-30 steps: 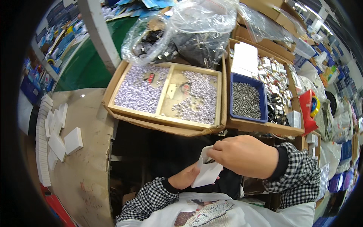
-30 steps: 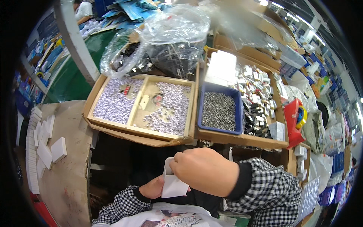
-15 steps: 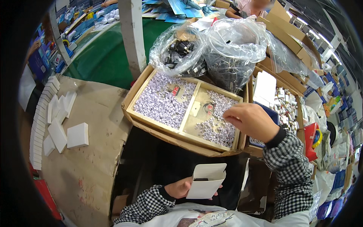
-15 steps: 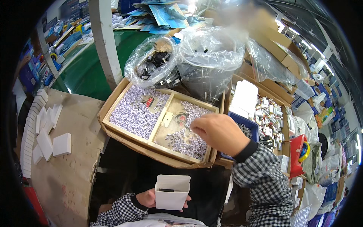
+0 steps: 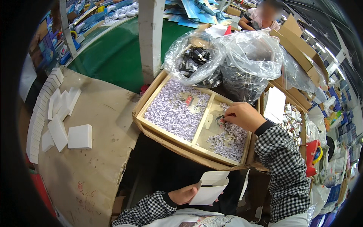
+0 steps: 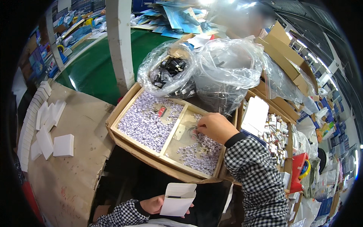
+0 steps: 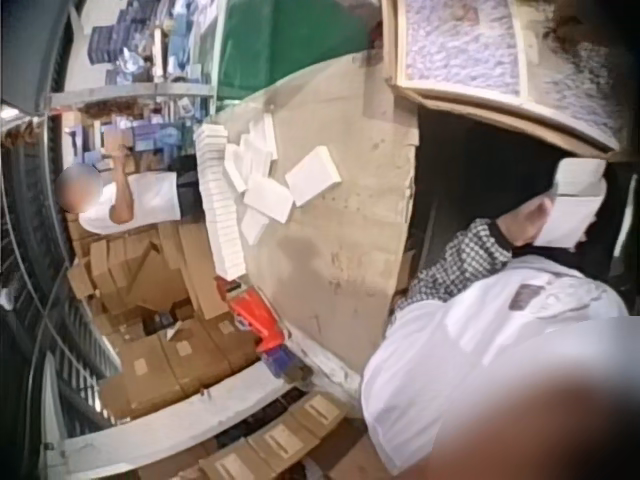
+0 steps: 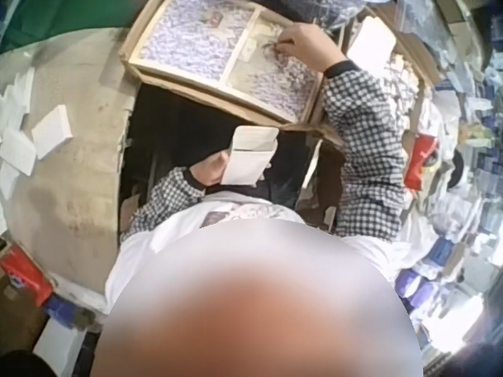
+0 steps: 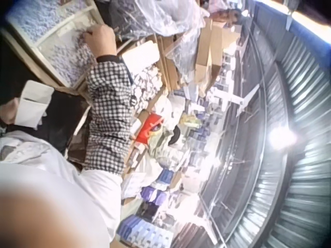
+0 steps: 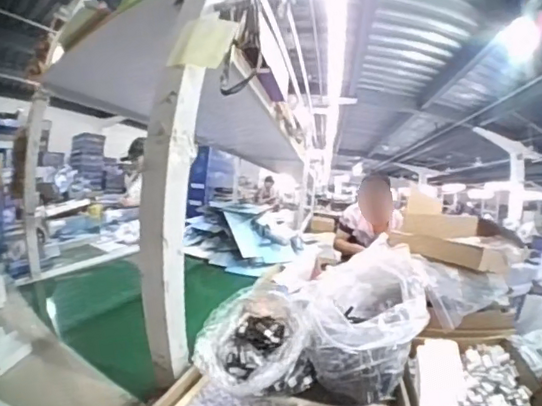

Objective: The person assembles small electronic components into white rectangular boxes. They pick up a component, place it inside a box, and seal the box with tape. The person repeats this process multiple times.

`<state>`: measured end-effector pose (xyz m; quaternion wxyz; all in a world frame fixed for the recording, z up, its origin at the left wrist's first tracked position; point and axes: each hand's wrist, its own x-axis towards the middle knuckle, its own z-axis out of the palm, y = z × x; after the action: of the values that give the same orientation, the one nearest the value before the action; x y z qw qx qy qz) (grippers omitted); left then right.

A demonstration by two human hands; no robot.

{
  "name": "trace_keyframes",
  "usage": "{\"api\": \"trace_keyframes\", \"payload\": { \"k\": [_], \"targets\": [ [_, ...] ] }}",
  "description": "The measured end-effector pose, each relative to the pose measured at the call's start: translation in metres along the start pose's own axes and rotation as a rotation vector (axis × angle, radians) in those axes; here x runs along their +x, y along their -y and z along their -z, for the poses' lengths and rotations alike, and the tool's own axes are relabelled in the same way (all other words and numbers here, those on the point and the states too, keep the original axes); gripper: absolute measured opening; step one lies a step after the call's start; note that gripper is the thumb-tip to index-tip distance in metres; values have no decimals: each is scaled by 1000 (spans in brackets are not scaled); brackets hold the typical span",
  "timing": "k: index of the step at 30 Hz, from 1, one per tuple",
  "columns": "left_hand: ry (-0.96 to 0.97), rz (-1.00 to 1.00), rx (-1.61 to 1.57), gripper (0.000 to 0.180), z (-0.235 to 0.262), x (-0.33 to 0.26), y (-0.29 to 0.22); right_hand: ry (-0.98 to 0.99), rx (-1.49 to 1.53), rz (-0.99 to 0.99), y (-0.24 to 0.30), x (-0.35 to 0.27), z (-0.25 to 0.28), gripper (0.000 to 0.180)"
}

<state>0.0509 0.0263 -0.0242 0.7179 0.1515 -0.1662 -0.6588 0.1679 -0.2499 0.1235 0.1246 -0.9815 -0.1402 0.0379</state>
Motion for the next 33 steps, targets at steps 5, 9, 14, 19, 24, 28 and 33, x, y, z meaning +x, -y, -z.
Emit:
{"api": "trace_keyframes", "payload": {
  "k": [5,9,14,19,24,28,33],
  "targets": [
    [24,-31,-3,110,5,-3,-5,30,82,-59,11,-3,11,18],
    [12,-31,-26,110,7,-4,-8,144,182,-223,21,-1,21,16],
    [19,-35,-47,110,8,-5,-10,152,135,-56,25,12,29,18],
    [8,-3,-50,113,11,-5,-8,-156,162,246,35,51,3,15],
    [-19,-15,-62,114,13,-6,-7,-189,63,292,46,86,-26,14],
    [-34,-51,-45,114,10,-10,-9,-181,-16,304,50,93,-30,14],
    [-54,-93,8,113,5,-15,-15,-233,59,312,58,65,-1,12]
  ]
}}
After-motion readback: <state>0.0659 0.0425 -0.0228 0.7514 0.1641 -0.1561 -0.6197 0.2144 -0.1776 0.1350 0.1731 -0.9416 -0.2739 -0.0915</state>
